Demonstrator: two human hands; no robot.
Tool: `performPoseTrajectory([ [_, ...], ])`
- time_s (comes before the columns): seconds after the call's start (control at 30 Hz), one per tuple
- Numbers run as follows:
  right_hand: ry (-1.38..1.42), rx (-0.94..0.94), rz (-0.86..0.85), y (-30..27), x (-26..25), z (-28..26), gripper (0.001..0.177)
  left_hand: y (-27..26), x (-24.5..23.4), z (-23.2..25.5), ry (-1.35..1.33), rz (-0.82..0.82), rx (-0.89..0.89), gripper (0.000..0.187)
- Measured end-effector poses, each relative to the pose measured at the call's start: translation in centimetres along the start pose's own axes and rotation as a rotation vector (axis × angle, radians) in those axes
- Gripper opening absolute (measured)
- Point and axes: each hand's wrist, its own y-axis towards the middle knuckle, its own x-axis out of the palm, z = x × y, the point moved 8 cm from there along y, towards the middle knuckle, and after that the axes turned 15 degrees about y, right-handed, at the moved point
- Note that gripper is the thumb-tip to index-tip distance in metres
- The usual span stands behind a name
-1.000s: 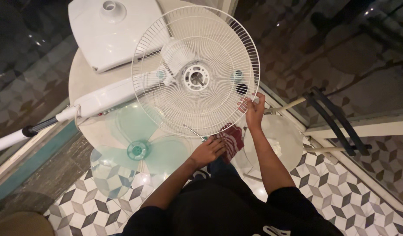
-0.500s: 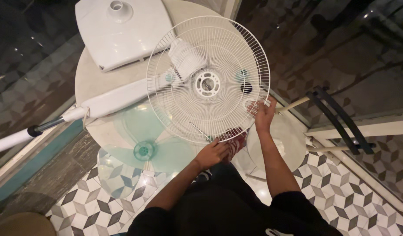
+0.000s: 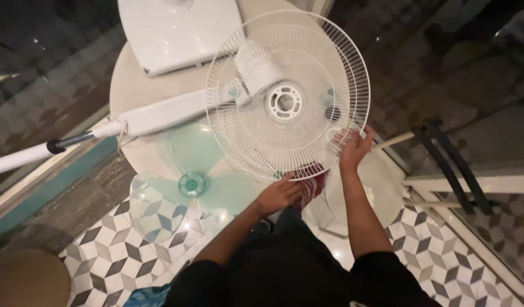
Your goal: The person disassembles a standing fan by removing the front grille, fan blades, and rear grille. They place the removed parts on the floor and table, then use a screwdriver on the fan's neck assembly.
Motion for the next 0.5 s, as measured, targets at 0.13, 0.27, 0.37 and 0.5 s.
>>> performPoseTrajectory([
  [0.13,0.031,-0.040,-0.012,0.3,-0.5,-1.0,0.027,-0.1,-0.5,0.2,0.079,0.032,-0.011,0.039],
  [0.27,0.026,-0.095,-0.007,1.0,-1.2,-2.3,0.026,0.0,-0.3,-0.1,0.151,-0.008,0.014,0.040],
  [0.37,0.084,-0.108,0.024,1.3,-2.0,-3.4,0.027,0.0,-0.8,-0.2,0.173,-0.031,0.028,0.041],
  [0.5,0.110,-0.147,0.039,1.8,-2.9,-5.4,0.026,0.2,-1.5,-1.1,0.101,-0.062,-0.003,0.036],
])
